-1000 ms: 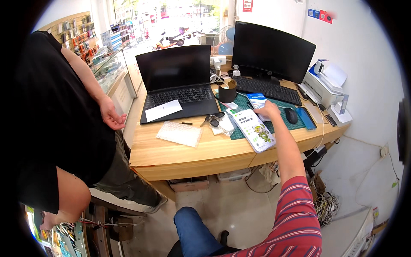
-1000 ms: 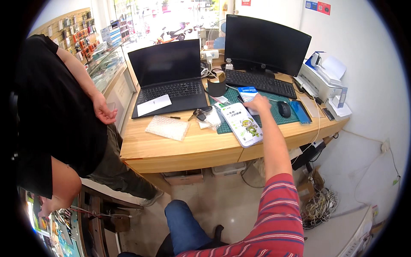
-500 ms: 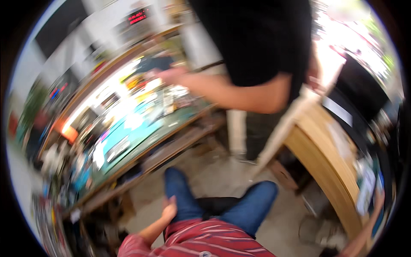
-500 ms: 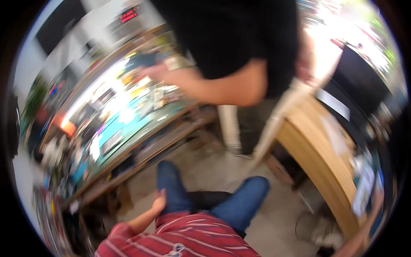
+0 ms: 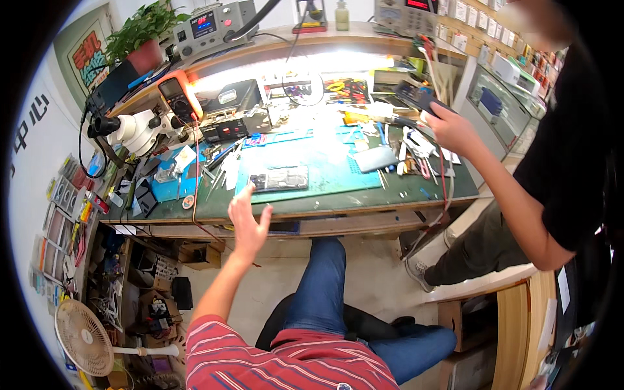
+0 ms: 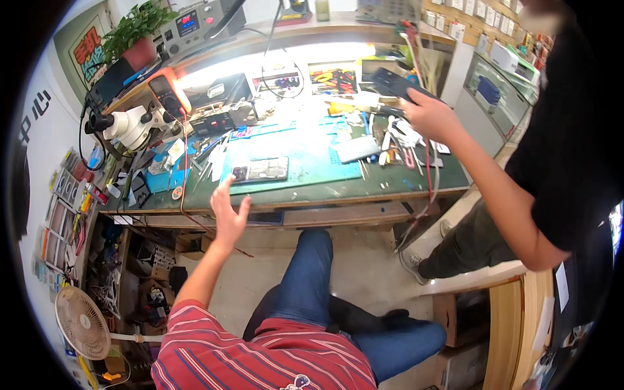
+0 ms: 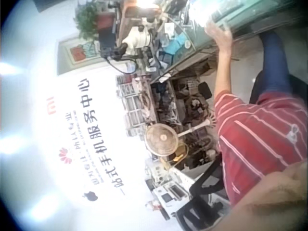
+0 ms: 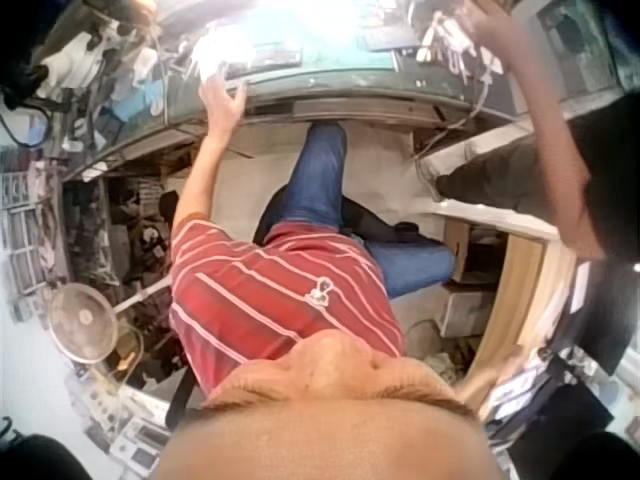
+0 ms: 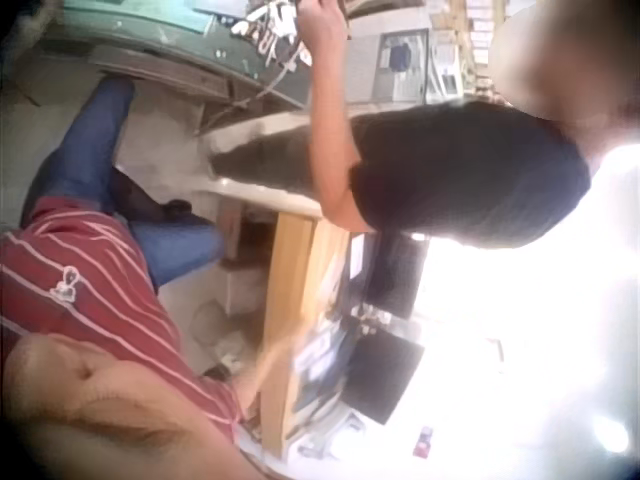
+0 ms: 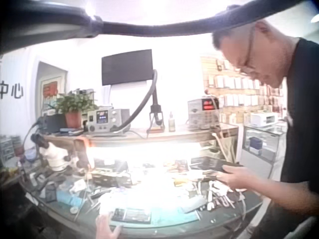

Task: The person cleans a smartphone with a cloth, removes the back cover, and uses a plastic pry tool to separate internal components. They handle a SIM tray and small parts, then reassemble the phone and place it into a protective case.

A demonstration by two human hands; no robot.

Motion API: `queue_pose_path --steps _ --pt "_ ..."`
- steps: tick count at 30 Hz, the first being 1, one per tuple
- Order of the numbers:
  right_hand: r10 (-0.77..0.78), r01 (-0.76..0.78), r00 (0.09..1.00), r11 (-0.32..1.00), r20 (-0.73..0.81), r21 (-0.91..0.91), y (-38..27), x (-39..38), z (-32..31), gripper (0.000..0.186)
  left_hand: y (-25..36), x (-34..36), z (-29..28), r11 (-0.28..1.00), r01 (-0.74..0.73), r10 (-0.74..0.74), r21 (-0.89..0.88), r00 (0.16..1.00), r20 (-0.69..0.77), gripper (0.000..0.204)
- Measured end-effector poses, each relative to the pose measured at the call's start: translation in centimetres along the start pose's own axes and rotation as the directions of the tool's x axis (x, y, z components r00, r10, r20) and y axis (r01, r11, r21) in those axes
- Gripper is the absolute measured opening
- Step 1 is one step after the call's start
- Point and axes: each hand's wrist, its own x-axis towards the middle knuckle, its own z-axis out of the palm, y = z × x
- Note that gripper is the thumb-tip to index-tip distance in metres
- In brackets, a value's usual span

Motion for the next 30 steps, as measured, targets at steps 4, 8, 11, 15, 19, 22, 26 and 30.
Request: queue_pose_path --steps 4,8,11,15,19,22,26,30 --pt "-0.387 0.346 0.571 0.913 0.724 0.216 -20.8 -1.7 7.5 0.056 -5.9 6.0 -0.1 0.996 0.019 0.007 -0.087 0.956 0.292 0.083" --pt "-0.715 0.688 0.615 0.281 -0.332 0.669 -41.6 2.9 5.5 0.043 -7.8 8.1 -1.3 0.99 0.038 0.047 -0.136 0.819 0.572 0.096" --pt "-0.656 0.665 0.623 0.156 -0.426 0.731 -54.4 6.9 4.0 0.04 -7.6 9.4 -0.7 0.954 0.154 0.034 -0.256 0.794 0.607 0.099" --pt "-0.728 0.624 0.53 -0.013 -0.435 0.782 -67.9 11.2 0.3 0.038 -8.7 9.7 -1.1 0.945 0.149 0.057 -0.291 0.802 0.594 0.102" --pt "-0.82 0.564 0.465 -0.016 -0.334 0.825 -75.9 11.8 -0.2 0.031 -9.1 9.7 -0.7 0.936 0.137 0.087 -0.323 0.803 0.59 0.102" --pt "-0.92 0.232 0.391 0.082 -0.016 0.969 -80.5 11.2 0.2 0.029 -9.4 9.9 -2.1 0.899 0.233 0.022 -0.37 0.821 0.571 0.101" --pt "-0.907 -0.245 0.154 0.349 0.392 0.905 -83.6 11.0 -0.1 0.035 -10.4 10.1 -2.5 0.879 0.251 0.051 -0.405 0.796 0.603 0.097" --pt "-0.86 -0.342 0.028 0.471 0.51 0.813 -83.2 11.4 -2.3 0.041 -11.2 9.4 -1.7 0.861 0.235 0.08 -0.45 0.813 0.577 0.096"
